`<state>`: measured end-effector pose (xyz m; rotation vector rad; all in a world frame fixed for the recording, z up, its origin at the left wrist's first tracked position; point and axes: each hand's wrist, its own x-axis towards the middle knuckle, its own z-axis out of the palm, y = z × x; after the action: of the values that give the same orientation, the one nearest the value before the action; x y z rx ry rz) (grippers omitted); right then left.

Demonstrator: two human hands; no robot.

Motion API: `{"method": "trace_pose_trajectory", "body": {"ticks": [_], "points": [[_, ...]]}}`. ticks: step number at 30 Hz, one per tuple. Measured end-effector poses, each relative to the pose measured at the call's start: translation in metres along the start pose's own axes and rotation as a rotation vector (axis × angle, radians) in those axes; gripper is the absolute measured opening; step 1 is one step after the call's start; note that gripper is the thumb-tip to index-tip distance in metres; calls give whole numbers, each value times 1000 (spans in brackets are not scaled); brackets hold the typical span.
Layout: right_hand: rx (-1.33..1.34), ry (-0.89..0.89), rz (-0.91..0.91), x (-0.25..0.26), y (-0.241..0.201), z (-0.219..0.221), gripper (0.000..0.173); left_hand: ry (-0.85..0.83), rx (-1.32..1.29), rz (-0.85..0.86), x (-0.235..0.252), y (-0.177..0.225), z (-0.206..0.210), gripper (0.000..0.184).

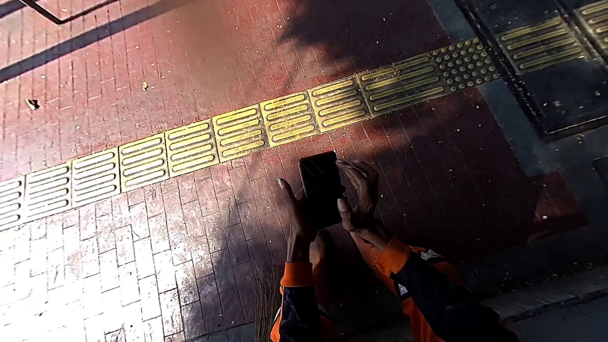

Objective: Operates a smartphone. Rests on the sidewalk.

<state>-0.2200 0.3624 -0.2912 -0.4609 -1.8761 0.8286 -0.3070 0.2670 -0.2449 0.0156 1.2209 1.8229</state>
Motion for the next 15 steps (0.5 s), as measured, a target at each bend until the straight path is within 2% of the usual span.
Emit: {"method": "trace_pose_trajectory", "body": {"ticks": [15], "points": [[-5, -14, 11, 0, 0, 0, 72, 7, 6, 2, 1, -2, -1, 114]]}}
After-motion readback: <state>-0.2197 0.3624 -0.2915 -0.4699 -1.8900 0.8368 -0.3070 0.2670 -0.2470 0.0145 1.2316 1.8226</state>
